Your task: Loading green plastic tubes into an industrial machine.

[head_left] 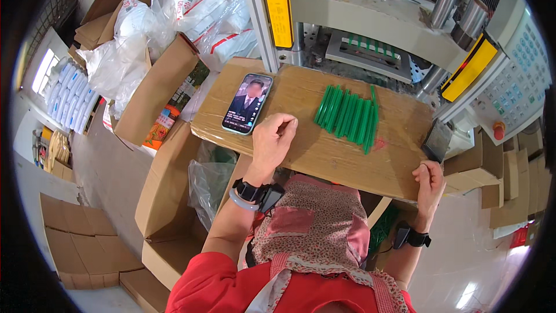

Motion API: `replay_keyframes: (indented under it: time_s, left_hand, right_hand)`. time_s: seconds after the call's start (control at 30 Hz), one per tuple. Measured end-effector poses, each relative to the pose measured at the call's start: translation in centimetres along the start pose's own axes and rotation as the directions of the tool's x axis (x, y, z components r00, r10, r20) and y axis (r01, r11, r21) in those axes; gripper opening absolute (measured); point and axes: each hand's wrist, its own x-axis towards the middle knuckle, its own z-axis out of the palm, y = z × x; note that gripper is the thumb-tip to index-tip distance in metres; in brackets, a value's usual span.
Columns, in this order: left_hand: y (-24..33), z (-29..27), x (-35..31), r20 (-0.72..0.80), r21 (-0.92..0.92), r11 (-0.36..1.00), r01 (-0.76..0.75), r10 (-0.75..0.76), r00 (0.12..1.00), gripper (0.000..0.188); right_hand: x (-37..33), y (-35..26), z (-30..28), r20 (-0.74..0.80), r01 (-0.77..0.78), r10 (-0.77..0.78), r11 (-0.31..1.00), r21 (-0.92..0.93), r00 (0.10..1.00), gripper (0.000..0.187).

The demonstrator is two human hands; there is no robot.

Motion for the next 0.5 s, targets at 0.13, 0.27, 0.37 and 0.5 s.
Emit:
replay_keyframes:
  time_s: [0.13,0.27,0.37,0.5]
  left_hand:
    - [0.24,-0.24,-0.05,0.003,0.011,1.000,0.006,-0.006,1.000,0.006]
    - [0.27,-0.11,0.06,-0.001,0.011,1.000,0.007,-0.006,1.000,0.006]
    - [0.29,-0.02,0.05,0.003,0.005,1.000,0.015,-0.015,1.000,0.006]
    - [0.25,-0.05,0.23,0.004,-0.001,1.000,0.024,-0.024,1.000,0.006]
  right_hand:
    - [-0.49,0.00,-0.13,0.006,-0.010,0.010,1.000,-0.029,1.000,0.010]
    - [-0.04,-0.05,0.13,-0.009,0.012,-0.012,0.999,-0.034,1.000,0.010]
    - [0.02,-0.07,0.18,-0.024,0.020,-0.020,0.999,-0.027,1.000,0.010]
    - [-0.17,0.17,0.04,-0.005,0.012,-0.013,0.999,-0.044,1.000,0.010]
